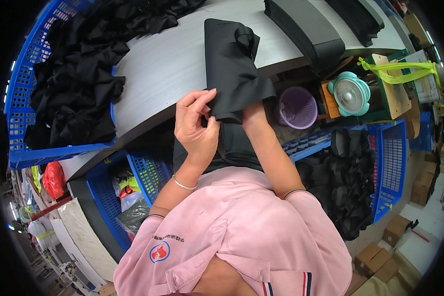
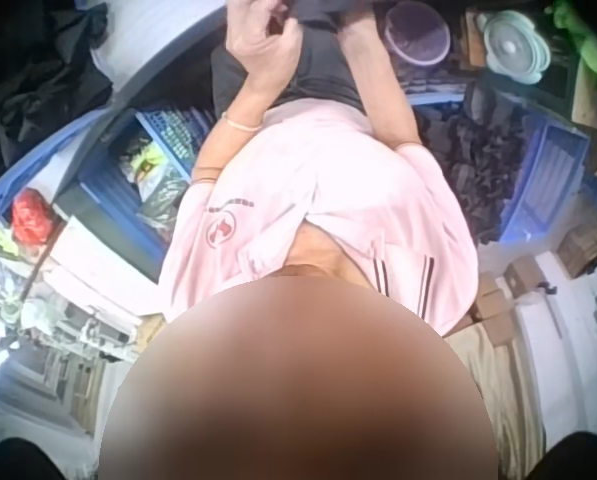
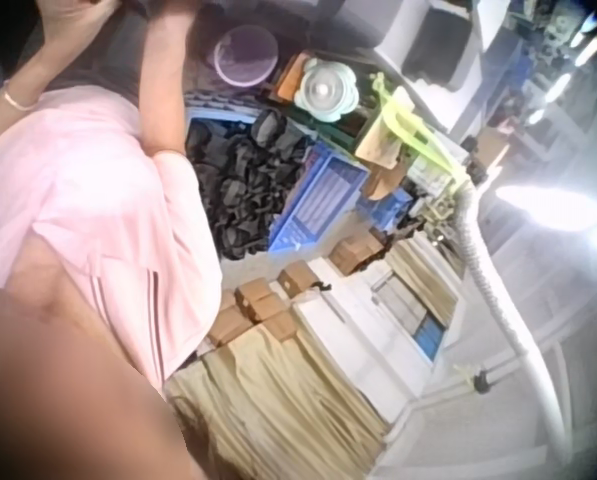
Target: The person is inspecting and folding black fabric garment components at a manufacturing workstation.
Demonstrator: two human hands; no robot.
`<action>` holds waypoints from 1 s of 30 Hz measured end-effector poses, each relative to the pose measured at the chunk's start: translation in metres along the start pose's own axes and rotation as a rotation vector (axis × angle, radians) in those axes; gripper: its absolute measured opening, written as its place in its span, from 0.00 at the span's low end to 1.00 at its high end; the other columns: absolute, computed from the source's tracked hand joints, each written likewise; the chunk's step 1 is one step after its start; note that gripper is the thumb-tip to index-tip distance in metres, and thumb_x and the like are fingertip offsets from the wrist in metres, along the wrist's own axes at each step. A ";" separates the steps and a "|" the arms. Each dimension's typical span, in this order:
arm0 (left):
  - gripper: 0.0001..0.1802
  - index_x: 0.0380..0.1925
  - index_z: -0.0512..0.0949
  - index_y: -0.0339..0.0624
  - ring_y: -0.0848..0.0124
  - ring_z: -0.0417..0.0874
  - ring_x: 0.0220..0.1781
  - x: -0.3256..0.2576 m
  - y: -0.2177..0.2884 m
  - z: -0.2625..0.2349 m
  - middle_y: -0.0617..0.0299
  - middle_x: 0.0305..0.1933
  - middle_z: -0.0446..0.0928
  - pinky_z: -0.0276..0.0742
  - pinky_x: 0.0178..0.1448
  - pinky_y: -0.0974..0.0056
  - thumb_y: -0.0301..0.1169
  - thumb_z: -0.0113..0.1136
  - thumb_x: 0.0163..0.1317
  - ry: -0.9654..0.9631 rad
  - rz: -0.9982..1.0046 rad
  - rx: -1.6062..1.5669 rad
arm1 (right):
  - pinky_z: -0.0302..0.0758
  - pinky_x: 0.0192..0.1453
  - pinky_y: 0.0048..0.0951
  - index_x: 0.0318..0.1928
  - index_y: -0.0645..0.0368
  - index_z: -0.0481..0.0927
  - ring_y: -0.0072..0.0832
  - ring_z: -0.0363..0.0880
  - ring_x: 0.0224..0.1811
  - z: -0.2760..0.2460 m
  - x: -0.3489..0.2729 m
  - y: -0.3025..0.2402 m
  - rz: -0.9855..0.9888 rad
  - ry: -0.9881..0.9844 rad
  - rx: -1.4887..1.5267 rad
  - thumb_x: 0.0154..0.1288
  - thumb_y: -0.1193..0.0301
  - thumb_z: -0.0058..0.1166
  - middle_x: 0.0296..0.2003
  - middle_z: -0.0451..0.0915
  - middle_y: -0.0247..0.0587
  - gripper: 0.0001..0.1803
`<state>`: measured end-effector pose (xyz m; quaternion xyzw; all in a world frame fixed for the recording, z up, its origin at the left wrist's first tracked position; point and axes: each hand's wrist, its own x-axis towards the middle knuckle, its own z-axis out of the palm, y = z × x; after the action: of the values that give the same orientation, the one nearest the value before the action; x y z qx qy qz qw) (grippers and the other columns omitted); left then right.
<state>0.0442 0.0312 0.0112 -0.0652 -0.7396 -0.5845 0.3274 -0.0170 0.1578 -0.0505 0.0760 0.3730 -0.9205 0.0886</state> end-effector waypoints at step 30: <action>0.34 0.56 0.83 0.43 0.77 0.73 0.34 -0.011 -0.010 -0.006 0.61 0.52 0.76 0.75 0.38 0.73 0.10 0.57 0.46 -0.042 -0.062 0.007 | 0.86 0.45 0.35 0.59 0.62 0.74 0.34 0.84 0.44 0.003 0.013 0.013 -0.029 -0.060 0.015 0.74 0.59 0.50 0.48 0.81 0.44 0.22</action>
<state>0.0502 0.0253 -0.0027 -0.0533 -0.7500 -0.5903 0.2937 -0.0267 0.1455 -0.0596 0.0435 0.3644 -0.9263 0.0858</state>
